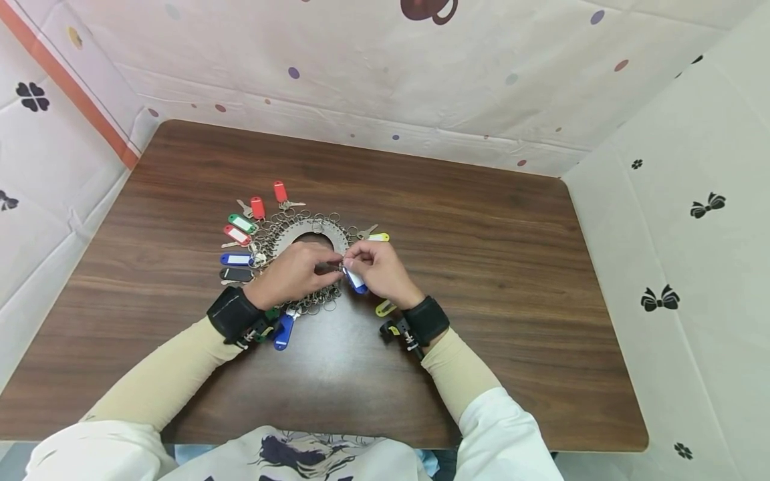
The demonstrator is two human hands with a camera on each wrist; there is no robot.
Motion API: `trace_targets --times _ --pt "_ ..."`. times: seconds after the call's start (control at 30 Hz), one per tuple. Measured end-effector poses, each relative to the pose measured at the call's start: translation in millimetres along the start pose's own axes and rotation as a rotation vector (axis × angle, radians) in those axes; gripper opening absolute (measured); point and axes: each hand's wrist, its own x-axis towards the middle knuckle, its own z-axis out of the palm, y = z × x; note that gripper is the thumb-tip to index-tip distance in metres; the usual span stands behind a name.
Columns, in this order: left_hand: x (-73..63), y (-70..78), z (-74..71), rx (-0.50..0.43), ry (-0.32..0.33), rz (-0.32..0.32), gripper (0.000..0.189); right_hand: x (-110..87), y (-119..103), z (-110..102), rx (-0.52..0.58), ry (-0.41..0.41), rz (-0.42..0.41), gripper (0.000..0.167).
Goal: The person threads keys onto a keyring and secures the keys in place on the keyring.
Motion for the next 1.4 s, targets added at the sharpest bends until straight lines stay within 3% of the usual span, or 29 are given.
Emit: trace_targets --times 0.53,0.73,0.93,1.23,1.4 --pt "0.3 -3.6 -6.6 -0.062 -0.093 -0.008 0.026 0.4 -0.8 0.6 0.001 -0.035 -0.004 0.009" --pt "0.9 -1.7 -2.5 -0.044 -0.051 -0.045 0.029 1.3 -0.8 0.5 -0.004 -0.025 -0.009 0.009" --pt "0.4 -1.2 -1.3 -0.024 -0.018 -0.013 0.023 1.3 -2.3 0.0 -0.003 -0.022 0.002 0.009" --pt "1.0 -6.3 -3.0 -0.035 -0.052 0.012 0.017 1.9 0.8 0.9 0.006 -0.035 -0.005 0.009" --pt "1.8 -8.2 -3.7 -0.052 -0.075 0.027 0.025 1.5 0.9 1.1 0.011 -0.047 -0.016 0.008"
